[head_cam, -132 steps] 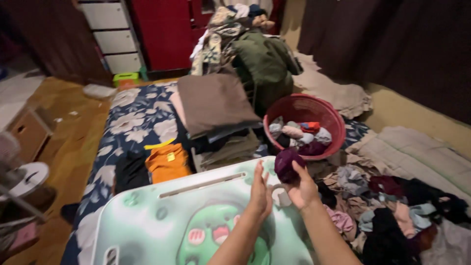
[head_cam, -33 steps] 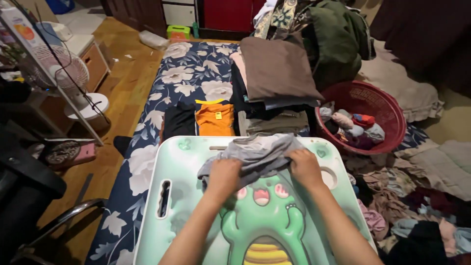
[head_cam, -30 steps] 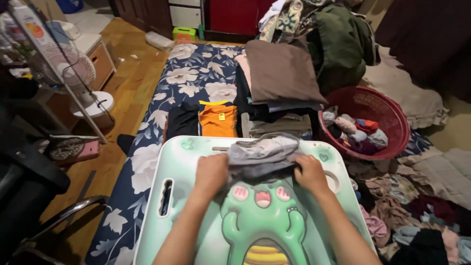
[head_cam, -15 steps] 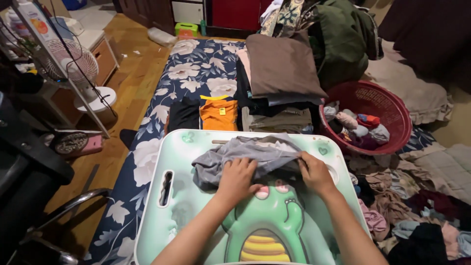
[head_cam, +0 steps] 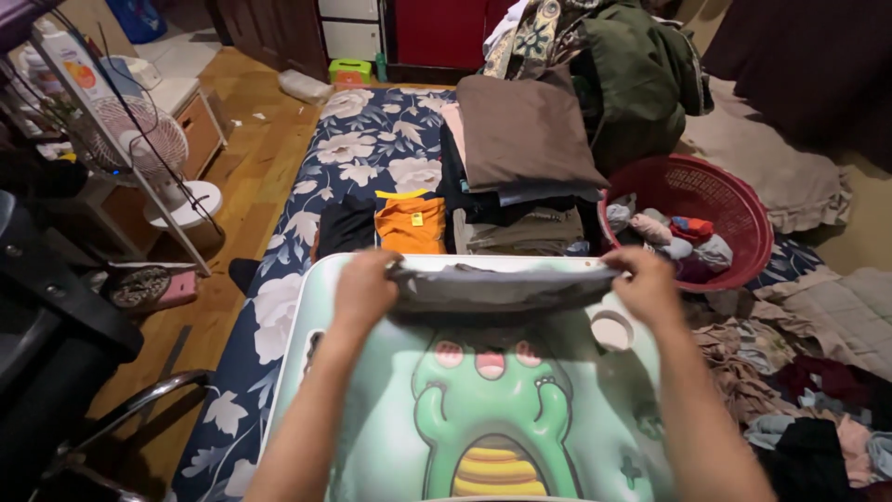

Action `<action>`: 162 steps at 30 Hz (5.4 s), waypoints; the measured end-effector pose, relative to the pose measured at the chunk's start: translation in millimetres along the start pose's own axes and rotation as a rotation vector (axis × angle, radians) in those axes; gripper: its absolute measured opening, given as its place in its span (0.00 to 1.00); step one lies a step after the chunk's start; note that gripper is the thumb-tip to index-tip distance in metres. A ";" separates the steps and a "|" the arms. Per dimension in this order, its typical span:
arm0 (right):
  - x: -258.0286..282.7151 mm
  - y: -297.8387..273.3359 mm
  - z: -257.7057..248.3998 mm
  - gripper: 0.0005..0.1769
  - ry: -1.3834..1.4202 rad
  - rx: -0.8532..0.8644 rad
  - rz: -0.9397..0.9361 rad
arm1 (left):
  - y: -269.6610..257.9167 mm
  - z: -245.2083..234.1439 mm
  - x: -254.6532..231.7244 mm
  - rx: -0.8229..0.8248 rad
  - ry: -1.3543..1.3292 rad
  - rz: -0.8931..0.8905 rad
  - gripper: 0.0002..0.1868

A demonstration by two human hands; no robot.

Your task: Folding pieces of underwear on a small table and putting them into a laundry basket.

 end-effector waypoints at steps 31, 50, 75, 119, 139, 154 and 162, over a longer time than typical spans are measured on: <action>50.7 60.3 -63.5 0.13 0.528 0.565 -0.149 | 71.5 -78.3 50.8 0.415 -0.900 -0.175 0.11; 127.6 34.7 -29.5 0.17 0.913 0.484 -0.090 | 94.8 -28.0 -91.2 0.230 -0.450 -0.064 0.24; 156.0 42.8 -10.0 0.11 0.427 0.640 -0.119 | 67.5 109.0 -148.8 0.774 -1.172 -0.023 0.17; 82.5 56.0 -108.0 0.17 0.546 0.325 -0.235 | 102.0 -160.9 -55.2 0.182 0.218 0.186 0.20; 84.3 41.5 -126.4 0.24 0.042 -0.057 -0.118 | 88.4 -157.4 -73.9 -0.246 0.274 0.297 0.12; -85.4 -38.1 52.4 0.11 0.337 0.384 0.130 | -86.3 1.0 47.0 0.317 -0.311 -0.423 0.11; -76.2 35.3 89.0 0.19 -0.076 0.092 0.038 | -35.7 43.1 90.1 0.283 0.164 -0.428 0.17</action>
Point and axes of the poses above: each hand's wrist, its own y-axis towards the middle knuckle, its own z-axis out of the palm, x = y × z, the point moved 9 cm from there along y, towards the middle knuckle, and after that the axes turned 4 degrees about z, right-handed, at the moved point
